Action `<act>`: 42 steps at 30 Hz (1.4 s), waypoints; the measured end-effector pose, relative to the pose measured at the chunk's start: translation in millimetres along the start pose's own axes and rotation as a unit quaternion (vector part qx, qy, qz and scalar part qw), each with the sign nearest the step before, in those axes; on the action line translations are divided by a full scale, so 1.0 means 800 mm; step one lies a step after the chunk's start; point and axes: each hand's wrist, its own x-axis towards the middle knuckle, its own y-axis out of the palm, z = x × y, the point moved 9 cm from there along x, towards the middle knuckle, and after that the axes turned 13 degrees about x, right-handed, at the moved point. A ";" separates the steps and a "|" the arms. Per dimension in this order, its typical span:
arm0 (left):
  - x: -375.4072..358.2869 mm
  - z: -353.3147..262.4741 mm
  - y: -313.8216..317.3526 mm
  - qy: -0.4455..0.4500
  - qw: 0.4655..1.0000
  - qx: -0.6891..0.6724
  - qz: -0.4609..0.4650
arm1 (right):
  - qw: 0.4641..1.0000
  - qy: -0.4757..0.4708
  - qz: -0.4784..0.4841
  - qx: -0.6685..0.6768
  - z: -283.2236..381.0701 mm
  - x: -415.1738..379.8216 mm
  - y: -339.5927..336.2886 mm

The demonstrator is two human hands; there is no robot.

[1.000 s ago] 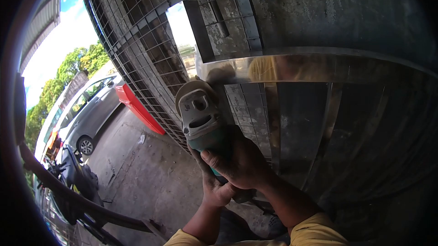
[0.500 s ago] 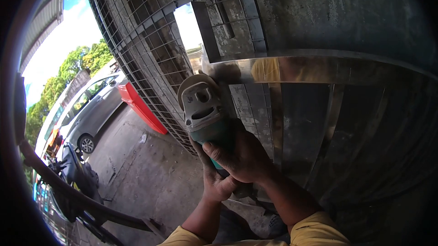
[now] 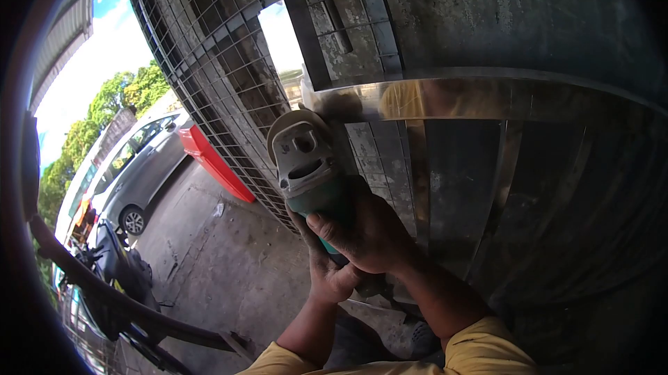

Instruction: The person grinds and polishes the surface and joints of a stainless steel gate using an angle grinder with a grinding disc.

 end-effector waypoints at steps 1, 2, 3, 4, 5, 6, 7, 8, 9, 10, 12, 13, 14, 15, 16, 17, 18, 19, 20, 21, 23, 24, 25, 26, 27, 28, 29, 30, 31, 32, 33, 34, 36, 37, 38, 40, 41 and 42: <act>0.010 -0.007 0.001 -0.011 1.000 -0.018 0.007 | 1.000 0.013 -0.002 0.007 0.008 0.007 -0.002; 0.017 -0.010 0.003 -0.018 0.999 -0.036 0.014 | 1.000 0.023 -0.004 0.013 0.013 0.012 -0.004; 0.021 -0.011 0.004 -0.010 0.999 -0.040 0.020 | 1.000 0.006 -0.008 0.004 0.018 0.015 -0.006; 0.024 -0.011 0.004 -0.002 0.999 -0.043 0.026 | 1.000 -0.010 -0.012 -0.004 0.023 0.017 -0.008; 0.023 -0.010 0.005 0.008 0.999 -0.036 0.026 | 0.999 -0.027 -0.016 -0.014 0.026 0.018 -0.010; 0.022 -0.008 0.006 0.017 0.999 -0.030 0.027 | 1.000 -0.021 -0.013 -0.014 0.021 0.013 -0.010; 0.013 -0.005 0.006 0.025 0.999 -0.013 0.022 | 1.000 -0.015 -0.011 -0.014 0.011 0.004 -0.008; 0.007 -0.003 0.006 0.034 0.999 0.004 0.018 | 1.000 -0.008 -0.009 -0.013 0.005 -0.002 -0.008; 0.005 -0.001 0.007 0.034 0.999 0.008 0.017 | 1.000 -0.010 -0.007 -0.017 0.004 -0.003 -0.009; 0.002 0.001 0.008 0.033 0.999 0.011 0.014 | 1.000 -0.010 -0.004 -0.019 0.004 -0.005 -0.008; 0.002 0.001 0.008 0.020 1.000 0.002 0.016 | 1.000 -0.001 -0.002 0.001 0.005 -0.005 -0.008; 0.011 -0.004 0.010 0.009 1.000 -0.013 0.021 | 1.000 0.007 -0.005 0.022 0.009 0.001 -0.012; 0.017 -0.007 0.013 0.000 0.999 -0.028 0.028 | 0.999 0.014 -0.009 0.042 0.012 0.005 -0.015; 0.021 -0.011 0.014 0.006 0.999 -0.032 0.033 | 0.999 0.014 -0.010 0.045 0.016 0.007 -0.016; 0.026 -0.015 0.015 0.013 0.998 -0.036 0.039 | 0.999 0.013 -0.012 0.046 0.020 0.010 -0.017; 0.027 -0.016 0.016 0.019 0.998 -0.033 0.040 | 0.999 0.011 -0.014 0.046 0.023 0.012 -0.019; 0.027 -0.016 0.017 0.025 0.998 -0.029 0.040 | 0.999 0.017 -0.010 0.038 0.019 0.008 -0.019; 0.018 -0.011 0.016 0.029 0.999 -0.018 0.033 | 0.999 0.024 -0.004 0.030 0.010 0.002 -0.017; 0.010 -0.005 0.013 0.030 0.999 -0.006 0.024 | 0.999 0.032 0.002 0.023 0.003 -0.003 -0.016; 0.004 0.003 0.013 0.021 0.999 -0.008 0.024 | 0.999 0.030 0.006 0.022 0.002 -0.005 -0.015; -0.006 0.016 0.010 -0.001 1.000 -0.009 0.019 | 0.999 0.031 0.018 0.023 -0.002 -0.007 -0.011; -0.003 0.014 0.009 -0.005 1.000 -0.009 0.020 | 0.999 0.032 0.009 0.024 0.000 -0.005 -0.011; 0.007 0.007 0.009 -0.009 1.000 -0.010 0.022 | 0.999 0.032 0.000 0.026 0.006 0.002 -0.013; 0.016 0.001 0.009 -0.012 1.000 -0.011 0.025 | 0.999 0.031 -0.010 0.026 0.013 0.007 -0.015; 0.021 -0.004 0.010 -0.013 0.999 -0.014 0.027 | 0.999 0.028 -0.010 0.023 0.018 0.011 -0.015; 0.027 -0.009 0.011 -0.010 0.999 -0.018 0.030 | 0.999 0.024 -0.011 0.018 0.024 0.015 -0.016; 0.030 -0.012 0.013 -0.007 0.999 -0.023 0.034 | 1.000 0.018 -0.011 0.012 0.029 0.017 -0.017; 0.026 -0.010 0.013 -0.010 0.999 -0.016 0.032 | 1.000 0.020 -0.006 0.016 0.023 0.013 -0.016; 0.016 -0.004 0.012 -0.014 0.999 -0.009 0.028 | 1.000 0.023 0.000 0.021 0.010 0.005 -0.014; 0.007 0.001 0.011 -0.019 1.000 -0.002 0.023 | 0.999 0.028 0.007 0.027 0.001 -0.001 -0.012; 0.000 0.005 0.011 -0.018 1.000 0.002 0.018 | 0.999 0.032 0.010 0.034 -0.002 -0.005 -0.010; -0.008 0.009 0.011 -0.019 1.000 0.006 0.011 | 0.998 0.038 0.014 0.042 -0.006 -0.010 -0.008; -0.009 0.007 0.008 -0.011 1.000 0.004 0.003 | 0.998 0.042 0.017 0.045 -0.007 -0.009 -0.004; 0.001 0.002 0.007 -0.005 1.000 -0.003 0.005 | 0.998 0.040 0.013 0.041 -0.002 -0.002 -0.005; 0.010 -0.004 0.007 0.001 1.000 -0.010 0.007 | 0.999 0.038 0.009 0.036 0.003 0.004 -0.007; 0.029 -0.014 0.006 0.005 1.000 -0.015 0.016 | 0.999 0.026 0.016 0.029 0.020 0.019 -0.008; 0.034 -0.019 0.007 0.009 1.000 -0.018 0.021 | 0.999 0.018 0.021 0.025 0.026 0.023 -0.008; 0.032 -0.022 0.011 0.000 0.998 -0.065 0.011 | 1.000 -0.001 0.011 0.015 0.027 0.021 -0.009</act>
